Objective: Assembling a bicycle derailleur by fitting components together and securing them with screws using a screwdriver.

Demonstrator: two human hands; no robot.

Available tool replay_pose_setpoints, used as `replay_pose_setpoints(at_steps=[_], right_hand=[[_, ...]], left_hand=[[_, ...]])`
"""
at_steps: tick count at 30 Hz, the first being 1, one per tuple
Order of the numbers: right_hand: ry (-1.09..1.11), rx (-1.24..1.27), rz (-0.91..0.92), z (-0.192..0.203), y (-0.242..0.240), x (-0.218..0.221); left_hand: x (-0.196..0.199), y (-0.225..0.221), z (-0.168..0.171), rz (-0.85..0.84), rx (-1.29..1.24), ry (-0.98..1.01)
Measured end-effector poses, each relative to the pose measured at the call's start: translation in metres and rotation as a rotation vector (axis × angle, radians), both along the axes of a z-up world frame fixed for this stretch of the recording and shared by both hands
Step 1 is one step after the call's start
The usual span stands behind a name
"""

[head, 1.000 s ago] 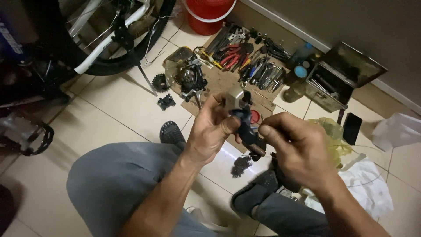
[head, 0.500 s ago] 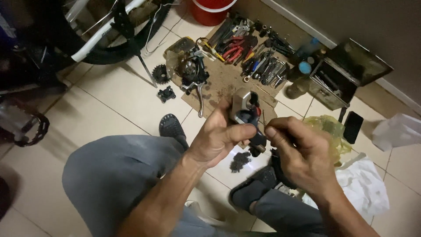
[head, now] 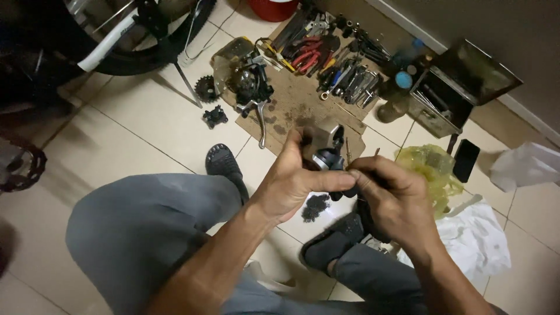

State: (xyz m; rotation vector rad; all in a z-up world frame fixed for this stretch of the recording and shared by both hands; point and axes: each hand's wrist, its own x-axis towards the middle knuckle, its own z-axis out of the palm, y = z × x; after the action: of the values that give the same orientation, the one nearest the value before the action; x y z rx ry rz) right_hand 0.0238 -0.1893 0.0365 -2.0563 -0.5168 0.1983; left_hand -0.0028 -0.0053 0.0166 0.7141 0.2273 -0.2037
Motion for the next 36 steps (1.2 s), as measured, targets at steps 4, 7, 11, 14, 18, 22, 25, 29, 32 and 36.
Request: replay_pose_setpoints(at_steps=[4,7,11,14,18,22,25,29,32,36], right_hand=[[0.166,0.087,-0.138,-0.005,0.002,-0.007],[0.195,0.201,-0.121,-0.016,-0.004,-0.007],[0.109,0.142,-0.15,-0.011,0.0,-0.011],[0.109,0.092,-0.211,-0.003,0.003,-0.014],[0.045,0.084,-0.134,-0.006,-0.004,-0.019],[-0.066,0.056,-0.087,-0.005,0.0,-0.026],[-0.048,0.088,-0.164,-0.005,0.003,-0.03],[0.121,0.213,-0.199,-0.005,0.002,-0.027],[0.413,0.454,-0.207,-0.006,0.0,-0.023],[0.714,0.738,-0.176,-0.003,0.006,-0.021]], left_hand=[[-0.002,-0.001,0.004,-0.02,0.061,-0.05],[-0.003,-0.003,0.005,-0.037,0.048,-0.035],[-0.003,-0.005,0.006,-0.043,0.102,-0.032],[-0.003,-0.006,0.001,-0.047,0.075,-0.051],[-0.002,-0.008,-0.016,-0.066,-0.027,-0.02],[0.0,-0.011,-0.031,-0.084,-0.185,-0.112],[-0.004,-0.01,-0.026,-0.08,-0.127,-0.16],[-0.004,-0.008,-0.031,-0.103,-0.135,-0.212],[-0.003,-0.008,-0.044,-0.124,-0.183,-0.319],[0.001,-0.002,-0.052,-0.155,-0.215,-0.348]])
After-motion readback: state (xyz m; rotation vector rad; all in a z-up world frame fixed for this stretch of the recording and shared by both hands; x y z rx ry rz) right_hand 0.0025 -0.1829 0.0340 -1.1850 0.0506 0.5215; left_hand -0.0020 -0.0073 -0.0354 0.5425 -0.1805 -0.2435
